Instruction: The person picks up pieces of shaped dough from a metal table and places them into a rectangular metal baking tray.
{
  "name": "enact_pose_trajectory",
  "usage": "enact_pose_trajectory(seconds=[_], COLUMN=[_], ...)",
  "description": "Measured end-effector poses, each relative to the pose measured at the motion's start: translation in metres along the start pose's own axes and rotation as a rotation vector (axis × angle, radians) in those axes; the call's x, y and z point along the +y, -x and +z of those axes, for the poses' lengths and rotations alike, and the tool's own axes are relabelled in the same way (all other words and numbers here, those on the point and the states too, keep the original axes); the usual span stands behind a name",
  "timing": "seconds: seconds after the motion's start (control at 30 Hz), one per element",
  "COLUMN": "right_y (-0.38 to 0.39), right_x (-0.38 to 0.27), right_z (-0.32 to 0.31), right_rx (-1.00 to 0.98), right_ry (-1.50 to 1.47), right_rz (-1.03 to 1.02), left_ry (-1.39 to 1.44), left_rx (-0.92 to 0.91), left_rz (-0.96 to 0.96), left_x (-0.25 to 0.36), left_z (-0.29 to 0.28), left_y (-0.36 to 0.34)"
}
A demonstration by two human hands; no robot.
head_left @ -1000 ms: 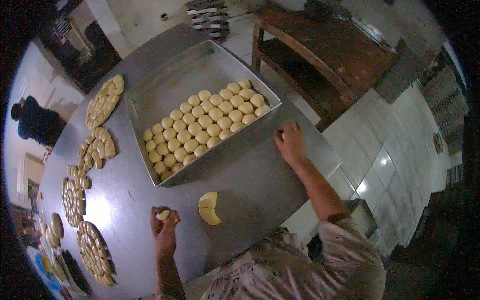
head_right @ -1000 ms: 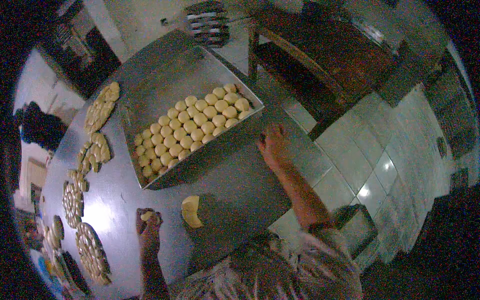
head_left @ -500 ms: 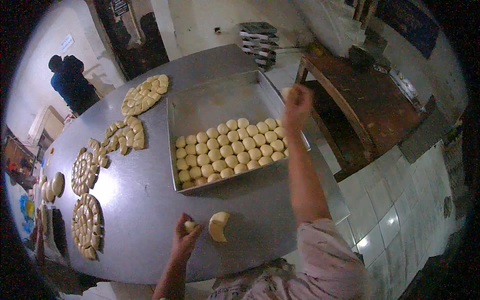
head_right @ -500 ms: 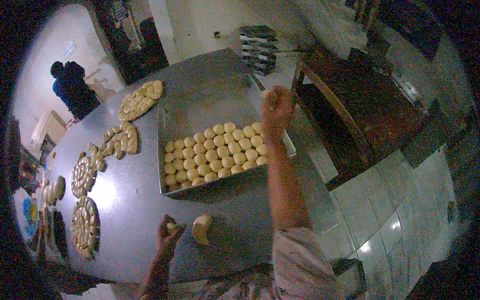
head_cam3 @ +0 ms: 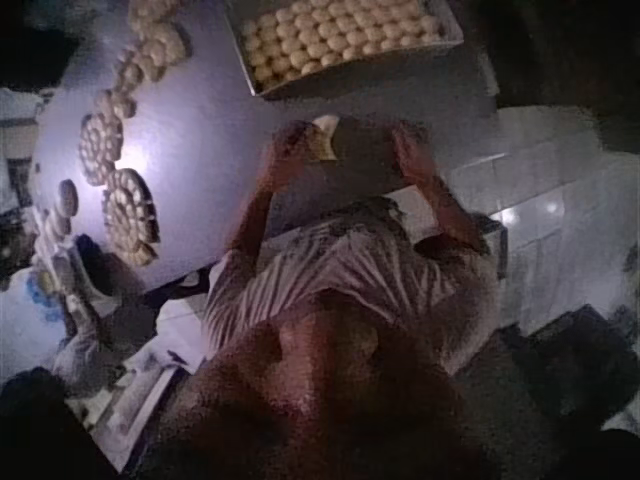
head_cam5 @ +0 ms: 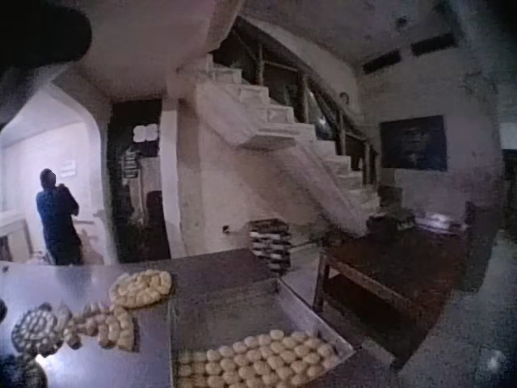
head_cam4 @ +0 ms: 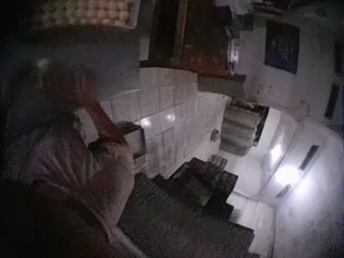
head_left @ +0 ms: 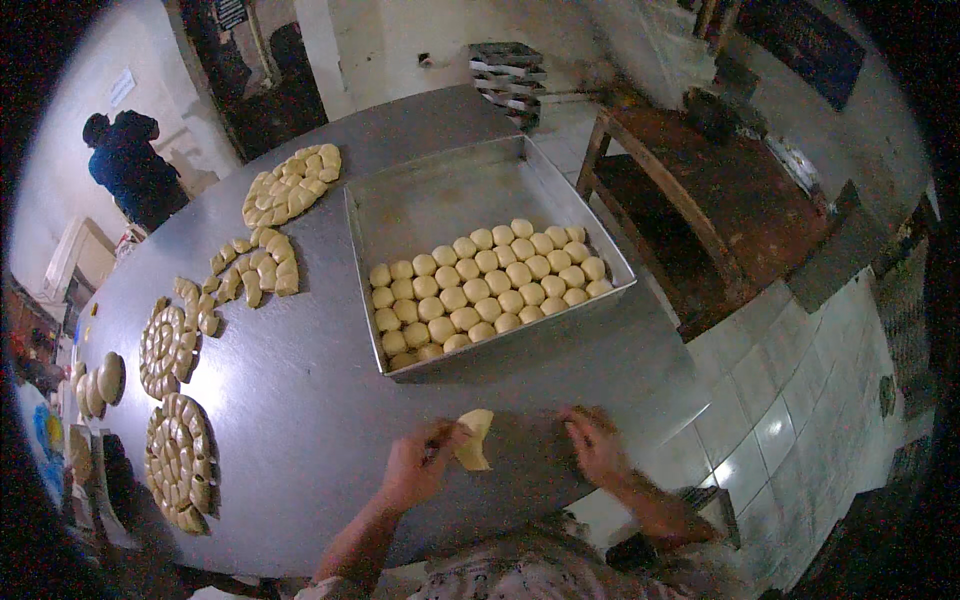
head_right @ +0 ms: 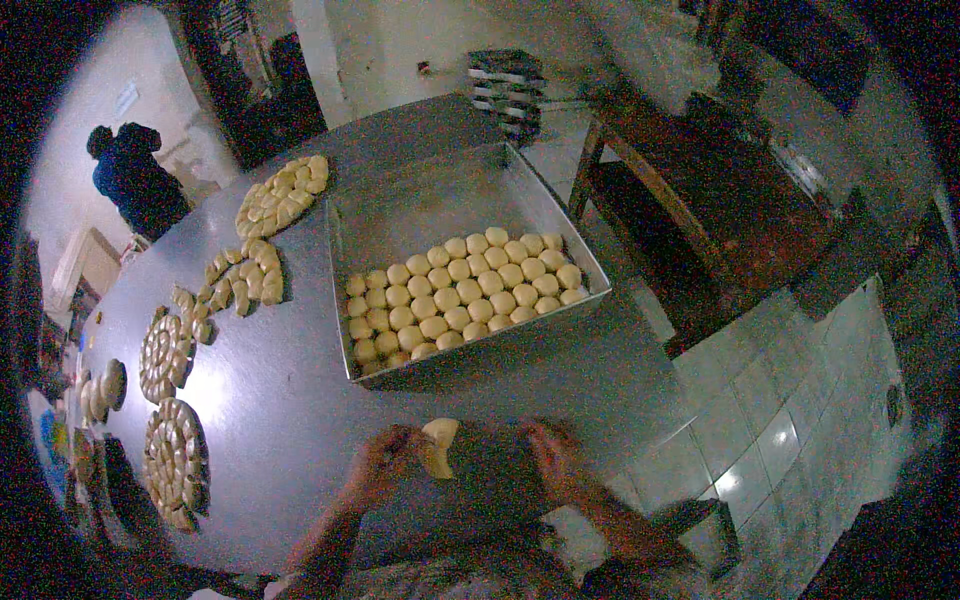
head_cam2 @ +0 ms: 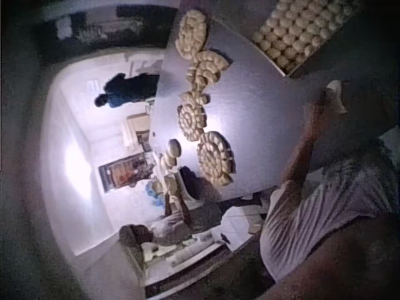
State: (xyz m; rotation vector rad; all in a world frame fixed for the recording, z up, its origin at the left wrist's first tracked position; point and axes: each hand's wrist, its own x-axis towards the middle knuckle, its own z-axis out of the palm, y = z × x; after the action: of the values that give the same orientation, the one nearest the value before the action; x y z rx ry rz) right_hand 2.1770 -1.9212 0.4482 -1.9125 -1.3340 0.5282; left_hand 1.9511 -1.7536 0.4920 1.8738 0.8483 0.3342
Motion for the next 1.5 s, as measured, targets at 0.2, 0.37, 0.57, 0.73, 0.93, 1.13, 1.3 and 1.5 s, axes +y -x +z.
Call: enact_pose_trajectory(seconds=[0.2,0.37,0.57,0.73,0.93,1.13,1.3,1.5], right_y=[-0.089,-0.034,-0.083,-0.055,-0.084,-0.059,-0.214,-0.3], right_x=[0.039,0.009,0.071,0.07,0.106,0.072,-0.033,0.036], right_z=[-0.022,-0.014,-0.051,-0.041,-0.065,-0.125,-0.144,-0.052], right_rx=[0.707,0.216,0.578,0.415,0.465,0.217,0.805,0.597], right_ry=[0.686,0.354,0.578,0.392,0.52,0.064,-0.688,0.194], right_rz=[0.08,-0.148,0.171,-0.207,0.021,0.15,-0.39,-0.075], left_ry=[-0.545,-0.488,0.115,0.569,0.648,0.921,0.869,0.78], left_rx=[0.137,-0.123,-0.174,-0.075,0.095,0.454,0.4,0.449], left_rz=[0.445,0.524,0.003,-0.183,-0.183,-0.335,-0.208,-0.136], left_x=[-0.006,-0.04,-0.005,0.003,0.0,-0.023,-0.001,0.019], left_z=[0.033,0.025,0.03,0.004,0.044,0.015,0.025,0.025], left_y=[-0.022,-0.004,0.017,0.019,0.006,0.019,0.031,0.025])
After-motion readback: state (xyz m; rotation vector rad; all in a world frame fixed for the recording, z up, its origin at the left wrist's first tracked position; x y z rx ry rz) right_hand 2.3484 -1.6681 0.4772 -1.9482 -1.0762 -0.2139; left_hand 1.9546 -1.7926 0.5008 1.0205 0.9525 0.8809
